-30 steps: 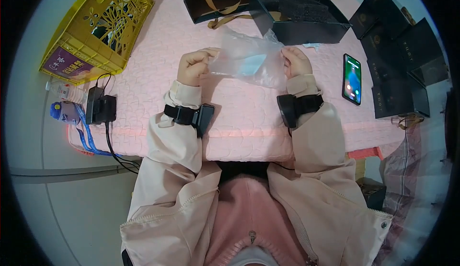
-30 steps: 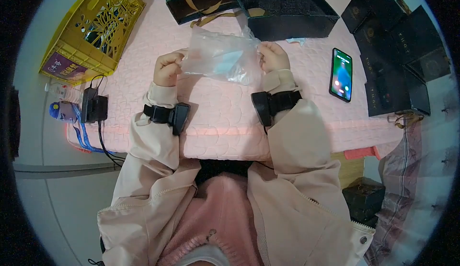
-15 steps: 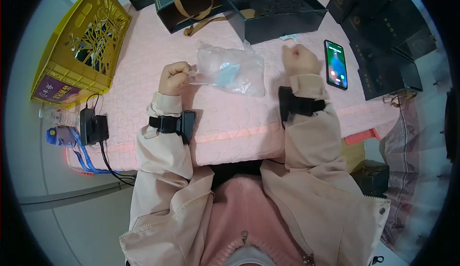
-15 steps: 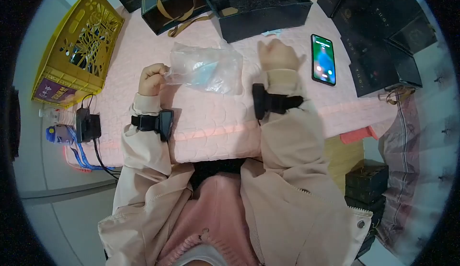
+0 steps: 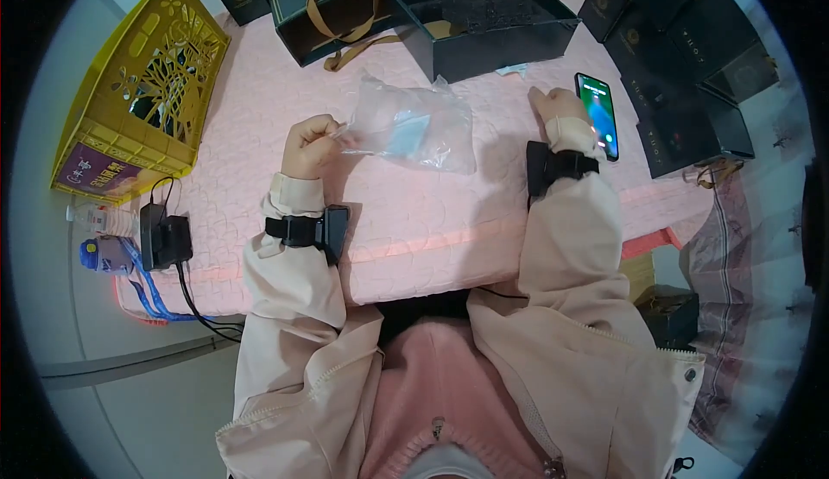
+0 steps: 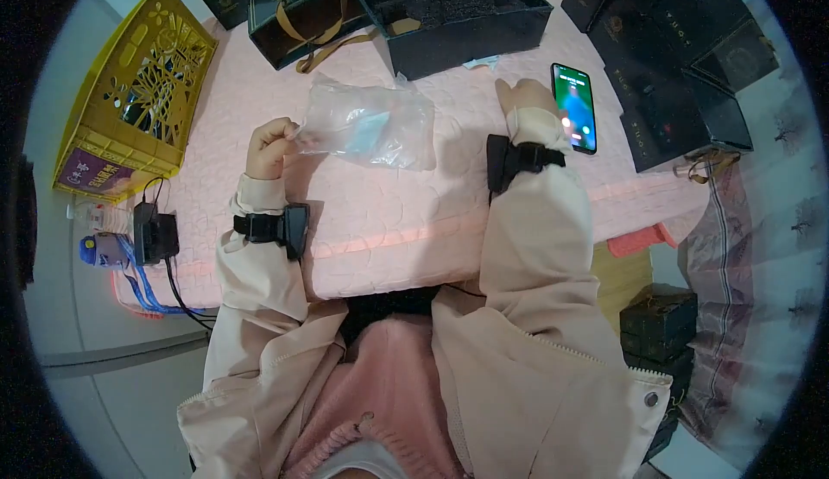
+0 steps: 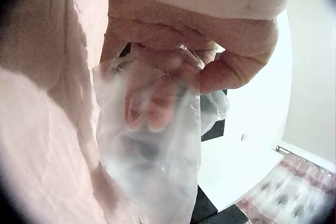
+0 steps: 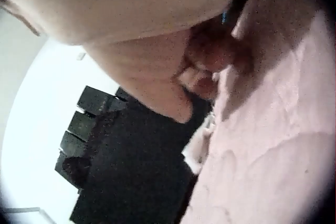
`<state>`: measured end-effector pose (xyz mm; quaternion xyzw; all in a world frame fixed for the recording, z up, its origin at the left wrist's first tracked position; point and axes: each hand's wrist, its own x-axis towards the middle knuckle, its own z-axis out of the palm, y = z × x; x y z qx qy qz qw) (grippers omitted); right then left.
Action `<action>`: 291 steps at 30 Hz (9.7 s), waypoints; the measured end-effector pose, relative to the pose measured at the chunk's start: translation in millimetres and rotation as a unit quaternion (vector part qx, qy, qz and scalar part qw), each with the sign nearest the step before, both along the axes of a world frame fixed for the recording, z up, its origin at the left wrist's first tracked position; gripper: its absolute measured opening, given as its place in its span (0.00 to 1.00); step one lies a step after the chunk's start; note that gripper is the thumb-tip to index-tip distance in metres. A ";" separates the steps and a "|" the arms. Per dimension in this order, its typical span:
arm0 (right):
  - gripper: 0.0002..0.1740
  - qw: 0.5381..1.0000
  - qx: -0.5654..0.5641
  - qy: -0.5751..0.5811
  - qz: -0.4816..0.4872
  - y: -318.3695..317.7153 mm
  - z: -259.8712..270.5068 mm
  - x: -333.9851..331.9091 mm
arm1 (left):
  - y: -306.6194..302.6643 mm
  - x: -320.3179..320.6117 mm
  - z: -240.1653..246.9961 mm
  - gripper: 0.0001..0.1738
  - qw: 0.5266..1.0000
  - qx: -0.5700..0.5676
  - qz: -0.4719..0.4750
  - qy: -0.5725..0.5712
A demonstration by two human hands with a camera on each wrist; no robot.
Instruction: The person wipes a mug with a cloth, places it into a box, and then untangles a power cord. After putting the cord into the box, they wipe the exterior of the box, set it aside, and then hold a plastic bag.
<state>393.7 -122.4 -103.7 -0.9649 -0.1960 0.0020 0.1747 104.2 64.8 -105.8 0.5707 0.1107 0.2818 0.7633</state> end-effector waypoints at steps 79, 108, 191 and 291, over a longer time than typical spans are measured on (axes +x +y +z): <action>0.08 0.712 0.558 0.365 0.221 65.4 -36.2 -54.2 | 7.3 1.1 1.0 0.17 0.998 -0.038 -0.048 -0.003; 0.11 0.700 0.413 0.551 0.189 60.1 -26.6 -63.3 | -4.9 13.1 1.1 0.27 0.989 -0.126 -0.010 -0.073; 0.13 0.734 0.512 0.385 0.225 58.7 -24.5 -55.2 | 4.8 6.4 -4.6 0.17 0.990 -0.010 0.141 0.021; 0.15 0.674 0.399 0.500 0.369 51.4 -8.2 -100.3 | -15.1 11.7 4.7 0.33 0.966 -0.037 -0.204 -0.156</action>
